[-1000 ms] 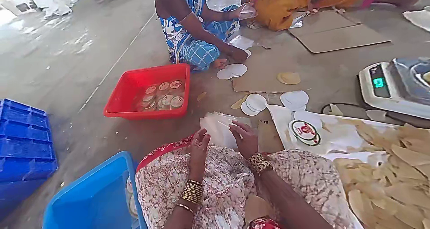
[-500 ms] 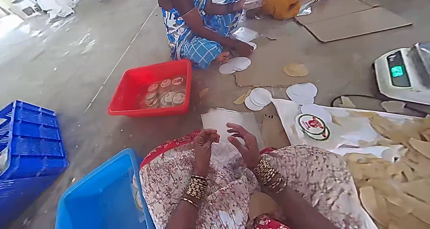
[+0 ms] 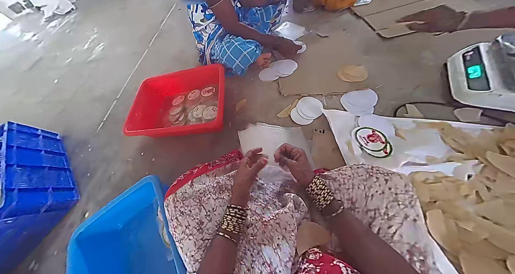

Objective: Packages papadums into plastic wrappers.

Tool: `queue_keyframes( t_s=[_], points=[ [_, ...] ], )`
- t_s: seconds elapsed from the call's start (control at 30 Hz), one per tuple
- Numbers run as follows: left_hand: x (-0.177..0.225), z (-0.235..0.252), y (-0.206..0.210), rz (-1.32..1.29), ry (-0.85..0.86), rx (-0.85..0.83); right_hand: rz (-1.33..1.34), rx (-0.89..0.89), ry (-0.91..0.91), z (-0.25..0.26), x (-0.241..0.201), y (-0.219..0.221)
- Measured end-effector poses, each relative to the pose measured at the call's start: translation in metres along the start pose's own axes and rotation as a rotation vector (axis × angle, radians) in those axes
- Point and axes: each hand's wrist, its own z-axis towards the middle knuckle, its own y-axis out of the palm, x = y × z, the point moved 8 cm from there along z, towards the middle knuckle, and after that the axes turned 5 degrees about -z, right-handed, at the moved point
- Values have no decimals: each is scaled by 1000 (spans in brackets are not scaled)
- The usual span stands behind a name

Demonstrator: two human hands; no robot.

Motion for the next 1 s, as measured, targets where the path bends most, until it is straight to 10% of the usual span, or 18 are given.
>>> queue_keyframes(
  t_s=[0.3,0.67,1.0],
  points=[
    [2,0,6,272,168,-7,171,-68,21,-1,-2,7],
    [-9,2,20,-78,86,-37,57,-73,-78,9,-31,-13],
    [-4,4,6,-157,166,186,-982,446,300,105,-49,-274]
  ],
)
